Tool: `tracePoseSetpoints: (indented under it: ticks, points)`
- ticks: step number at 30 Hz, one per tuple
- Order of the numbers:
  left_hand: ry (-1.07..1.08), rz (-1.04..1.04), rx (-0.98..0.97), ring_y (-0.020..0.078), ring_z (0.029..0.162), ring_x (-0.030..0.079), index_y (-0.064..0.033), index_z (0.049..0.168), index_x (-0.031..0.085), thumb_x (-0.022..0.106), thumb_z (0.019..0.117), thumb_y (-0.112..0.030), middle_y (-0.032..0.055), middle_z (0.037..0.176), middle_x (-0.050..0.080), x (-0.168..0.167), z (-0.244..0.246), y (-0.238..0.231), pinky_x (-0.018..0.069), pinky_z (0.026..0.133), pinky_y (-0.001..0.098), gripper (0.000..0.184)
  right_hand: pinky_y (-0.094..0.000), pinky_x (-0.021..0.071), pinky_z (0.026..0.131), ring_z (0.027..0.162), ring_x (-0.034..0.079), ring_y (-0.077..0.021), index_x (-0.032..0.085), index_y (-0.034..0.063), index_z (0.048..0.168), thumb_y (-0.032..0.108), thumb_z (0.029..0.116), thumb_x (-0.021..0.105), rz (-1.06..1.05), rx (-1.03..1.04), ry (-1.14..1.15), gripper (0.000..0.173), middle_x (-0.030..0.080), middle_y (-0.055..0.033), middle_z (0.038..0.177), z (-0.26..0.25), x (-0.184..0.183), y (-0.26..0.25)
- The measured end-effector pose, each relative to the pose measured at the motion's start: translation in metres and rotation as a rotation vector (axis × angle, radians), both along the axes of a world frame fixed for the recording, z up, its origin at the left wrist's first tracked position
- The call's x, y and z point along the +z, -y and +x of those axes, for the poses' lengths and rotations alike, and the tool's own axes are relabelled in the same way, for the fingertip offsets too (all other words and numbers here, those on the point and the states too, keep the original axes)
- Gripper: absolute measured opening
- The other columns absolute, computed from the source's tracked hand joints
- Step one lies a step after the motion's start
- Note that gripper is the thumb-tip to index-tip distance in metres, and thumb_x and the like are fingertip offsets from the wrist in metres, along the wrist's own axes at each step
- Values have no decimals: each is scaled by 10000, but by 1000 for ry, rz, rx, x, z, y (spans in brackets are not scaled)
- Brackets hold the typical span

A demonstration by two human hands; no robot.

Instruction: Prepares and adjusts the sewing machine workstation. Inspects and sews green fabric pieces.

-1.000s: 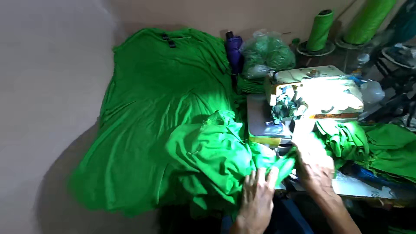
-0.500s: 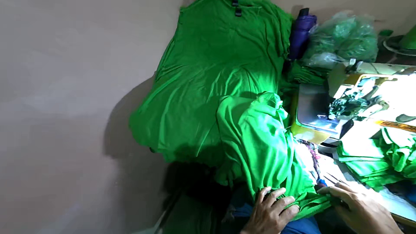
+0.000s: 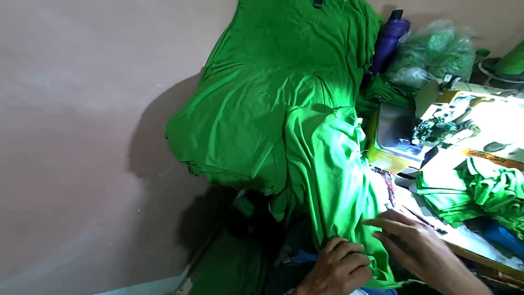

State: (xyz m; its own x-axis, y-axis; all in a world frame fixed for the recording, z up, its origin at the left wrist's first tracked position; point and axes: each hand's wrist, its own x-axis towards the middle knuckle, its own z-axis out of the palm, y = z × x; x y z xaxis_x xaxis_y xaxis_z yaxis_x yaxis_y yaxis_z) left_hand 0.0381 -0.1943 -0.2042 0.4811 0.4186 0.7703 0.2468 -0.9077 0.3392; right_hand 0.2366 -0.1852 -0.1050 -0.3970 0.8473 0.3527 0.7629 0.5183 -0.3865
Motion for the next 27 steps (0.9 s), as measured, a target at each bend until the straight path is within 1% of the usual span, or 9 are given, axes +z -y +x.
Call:
tracePoseSetpoints:
  ticks: [3, 6, 11, 14, 16, 19, 21, 24, 27]
  points:
    - [-25, 31, -9, 192, 1121, 665, -141, 850, 708, 591, 968, -52, 24, 987, 755, 3, -4, 7, 447, 1052, 352, 189, -482, 566, 626, 751, 687, -314, 712, 25, 1128, 322, 978, 618, -63, -70, 24, 346, 688, -171, 988, -40, -18, -28]
    - [-12, 23, -3, 190, 1132, 647, -139, 851, 689, 572, 976, -48, 32, 997, 737, -2, -7, 10, 413, 1081, 359, 194, -577, 545, 740, 856, 708, -402, 667, -48, 1088, 210, 1027, 562, -274, -104, 18, 286, 698, -227, 956, -65, -31, -44]
    - [204, -50, 140, 210, 1223, 567, -155, 965, 640, 611, 982, -95, 65, 1170, 629, 0, -19, 5, 445, 1075, 350, 69, -155, 412, 531, 557, 459, 37, 606, 48, 930, 164, 1033, 467, -76, 53, -472, 208, 503, 78, 665, -57, 13, -47]
    - [221, 3, 158, 202, 1232, 557, -171, 993, 597, 564, 1027, -140, 57, 1192, 606, -1, -16, -1, 447, 1068, 346, 56, -82, 384, 492, 538, 450, 97, 572, 164, 872, 194, 1023, 460, 39, 5, -570, 190, 511, 148, 652, -56, 60, -38]
    - [177, 22, 124, 210, 1203, 577, -153, 969, 613, 573, 1016, -116, 73, 1165, 630, 1, -12, 2, 441, 1066, 358, 72, -207, 452, 507, 550, 526, -16, 620, 101, 857, 263, 1039, 472, 34, -105, -338, 285, 554, 58, 653, -69, 69, -35]
    - [102, 14, 86, 220, 1197, 603, -130, 920, 666, 613, 972, -64, 97, 1124, 676, 3, -11, 14, 416, 1093, 378, 100, -603, 525, 813, 920, 690, -408, 656, -46, 1168, 446, 1035, 538, -308, -243, 71, 523, 692, -236, 973, -105, 50, -50]
    - [71, 37, 133, 191, 1204, 598, -160, 876, 660, 630, 949, -70, 70, 1115, 679, 2, -15, 20, 401, 1104, 355, 120, -611, 485, 926, 1093, 650, -454, 589, -47, 1262, 309, 1076, 491, -493, -247, 195, 414, 664, -277, 1134, -119, 28, -68]
    - [247, 4, 245, 182, 1296, 507, -183, 1029, 648, 641, 978, -136, 66, 1243, 578, -3, -22, 21, 372, 1141, 348, 69, -378, 511, 606, 624, 603, -213, 649, -44, 991, 148, 1041, 499, -244, -61, -193, 249, 606, -116, 718, -109, 25, -70]
    - [435, 1, 431, 77, 1454, 349, -287, 1298, 500, 564, 1030, -225, -34, 1491, 393, 1, -36, 6, 331, 1197, 289, 282, -97, 412, 442, 484, 470, 89, 622, 148, 918, 133, 1021, 536, -144, 46, -825, 135, 582, 145, 657, -80, 95, -45]
